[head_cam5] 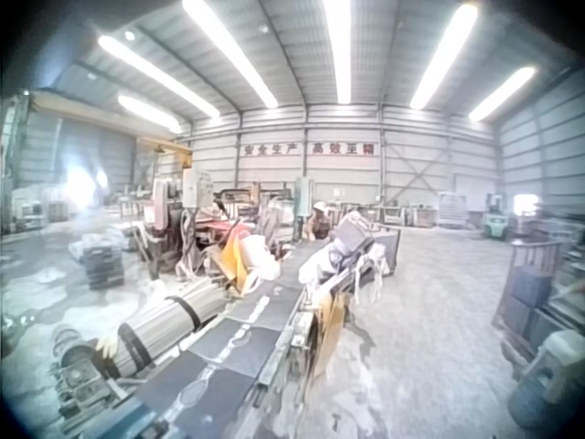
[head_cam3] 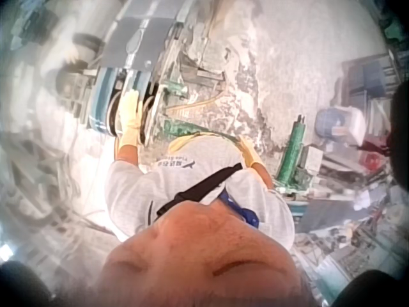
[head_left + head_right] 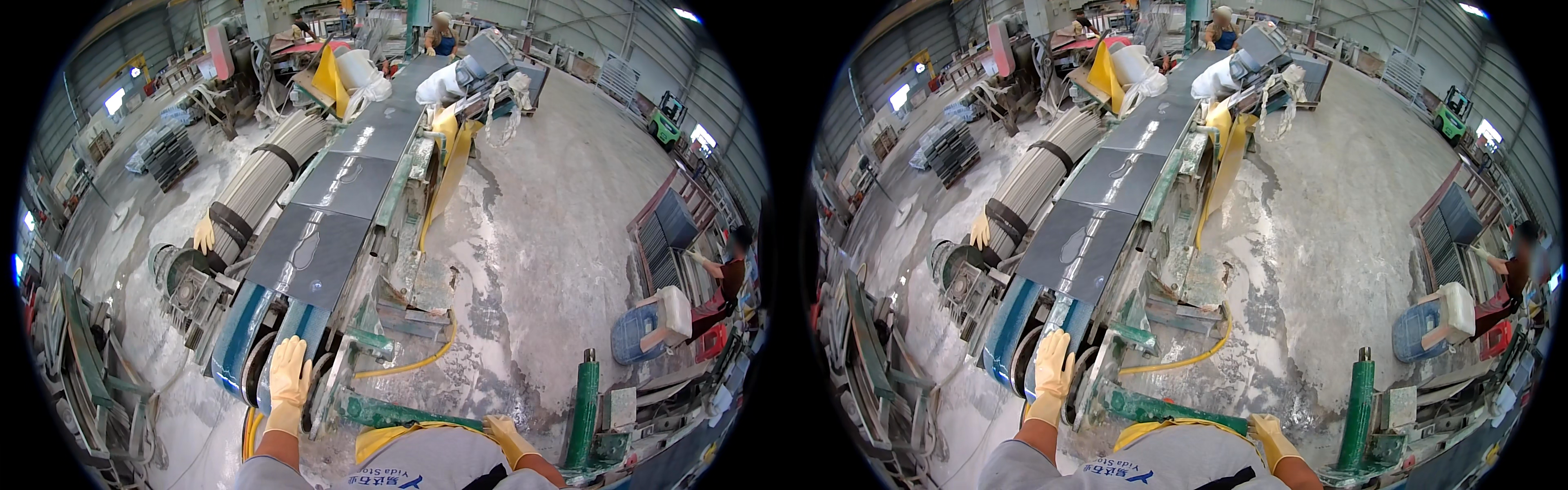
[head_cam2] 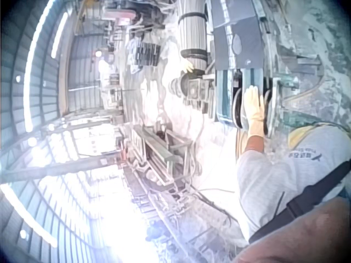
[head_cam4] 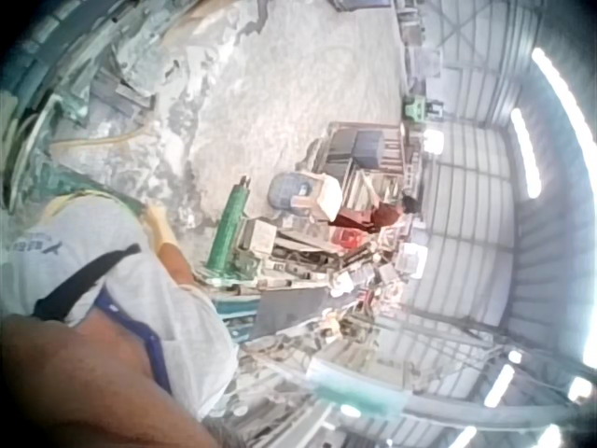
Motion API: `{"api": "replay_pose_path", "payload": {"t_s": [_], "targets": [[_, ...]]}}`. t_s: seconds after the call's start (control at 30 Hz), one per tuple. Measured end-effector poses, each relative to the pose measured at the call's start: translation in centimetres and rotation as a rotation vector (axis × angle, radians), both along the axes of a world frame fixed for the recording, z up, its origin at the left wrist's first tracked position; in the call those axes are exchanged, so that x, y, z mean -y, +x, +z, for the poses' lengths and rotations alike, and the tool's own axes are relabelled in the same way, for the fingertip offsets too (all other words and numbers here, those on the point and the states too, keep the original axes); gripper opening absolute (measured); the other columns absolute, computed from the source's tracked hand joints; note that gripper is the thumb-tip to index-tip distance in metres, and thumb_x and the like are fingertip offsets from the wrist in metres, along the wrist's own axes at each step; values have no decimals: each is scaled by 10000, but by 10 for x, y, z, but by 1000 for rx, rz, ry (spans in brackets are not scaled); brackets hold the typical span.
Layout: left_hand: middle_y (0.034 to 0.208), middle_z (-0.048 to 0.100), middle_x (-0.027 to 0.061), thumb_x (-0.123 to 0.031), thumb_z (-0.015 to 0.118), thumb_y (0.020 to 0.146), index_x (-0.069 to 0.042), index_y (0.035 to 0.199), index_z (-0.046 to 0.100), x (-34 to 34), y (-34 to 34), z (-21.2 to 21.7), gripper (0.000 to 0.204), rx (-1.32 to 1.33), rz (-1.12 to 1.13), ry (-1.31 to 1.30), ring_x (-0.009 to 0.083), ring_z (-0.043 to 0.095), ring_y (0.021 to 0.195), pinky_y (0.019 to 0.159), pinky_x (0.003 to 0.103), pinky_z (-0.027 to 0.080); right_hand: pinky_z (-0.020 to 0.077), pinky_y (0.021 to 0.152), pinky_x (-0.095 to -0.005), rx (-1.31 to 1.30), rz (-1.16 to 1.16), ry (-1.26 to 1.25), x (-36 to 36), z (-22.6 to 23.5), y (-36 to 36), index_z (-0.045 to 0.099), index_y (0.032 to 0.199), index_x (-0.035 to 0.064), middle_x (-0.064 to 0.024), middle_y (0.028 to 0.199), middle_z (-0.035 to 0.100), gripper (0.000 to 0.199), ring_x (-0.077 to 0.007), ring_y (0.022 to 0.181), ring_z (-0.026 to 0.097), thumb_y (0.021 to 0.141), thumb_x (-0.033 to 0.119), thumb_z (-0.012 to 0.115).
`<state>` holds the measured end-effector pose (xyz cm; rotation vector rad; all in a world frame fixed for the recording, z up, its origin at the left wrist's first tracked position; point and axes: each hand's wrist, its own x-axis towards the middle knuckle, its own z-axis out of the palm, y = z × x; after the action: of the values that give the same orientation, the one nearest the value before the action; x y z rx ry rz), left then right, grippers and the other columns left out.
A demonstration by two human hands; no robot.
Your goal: The person operates a conveyor system to process dark rectangular stone slabs. They guide the slabs through a machine, likely for polishing or cutting, and then stack the finished pieces onto a growing pile.
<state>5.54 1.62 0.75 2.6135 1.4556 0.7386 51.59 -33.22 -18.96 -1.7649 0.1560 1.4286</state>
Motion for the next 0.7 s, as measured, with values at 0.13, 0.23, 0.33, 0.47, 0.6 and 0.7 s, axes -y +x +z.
{"api": "replay_pose_path", "payload": {"t_s": [0.13, 0.23, 0.33, 0.47, 0.6, 0.7], "targets": [[1404, 561, 223, -153, 672, 909, -12, 1341, 580, 1, -1, -1, 464, 10, -7, 2, 417, 491, 1335, 1167, 498, 343, 570, 622, -419, -134, -56, 83, 7, -14, 7, 669, 1126, 22, -202, 1048, 727, 268, -339, 800, 732, 920, 187, 715], [1409, 559, 219, -152, 672, 909, -15, 1345, 576, 4, -6, -4, 467, 13, 5, -7, 412, 488, 1340, 1172, 494, 338, 577, 634, -421, -199, -14, 128, 18, -47, 23, 666, 1124, 20, -206, 1054, 726, 257, -345, 818, 733, 928, 183, 702], [1415, 557, 209, -152, 671, 911, -24, 1353, 571, 6, -6, -3, 471, -16, 18, -17, 401, 482, 1349, 1182, 485, 331, 581, 642, -420, -19, -2, 11, 5, -19, 3, 667, 1117, 23, -206, 1055, 725, 249, -342, 819, 733, 934, 189, 693], [1423, 556, 193, -156, 670, 914, -37, 1360, 570, 8, -4, 0, 472, -26, 29, -41, 389, 473, 1362, 1192, 474, 323, 592, 650, -413, -80, 0, 53, 7, -16, 4, 645, 1155, -14, -200, 1053, 720, 274, -328, 789, 724, 945, 162, 653], [1425, 557, 187, -143, 672, 906, -41, 1354, 577, 11, -5, -3, 469, -36, 38, -43, 392, 467, 1365, 1190, 478, 324, 609, 708, -415, 68, 42, -85, -1, 5, -10, 617, 1226, -28, -211, 1141, 705, 331, -347, 903, 730, 971, 184, 608], [1424, 558, 186, -133, 677, 896, -45, 1349, 582, 12, -3, 0, 472, -14, 46, -45, 394, 467, 1365, 1189, 480, 323, 603, 774, -424, 3, 73, -86, 10, -10, -2, 591, 1277, -11, -204, 1184, 692, 376, -348, 980, 715, 989, 232, 581]]}}
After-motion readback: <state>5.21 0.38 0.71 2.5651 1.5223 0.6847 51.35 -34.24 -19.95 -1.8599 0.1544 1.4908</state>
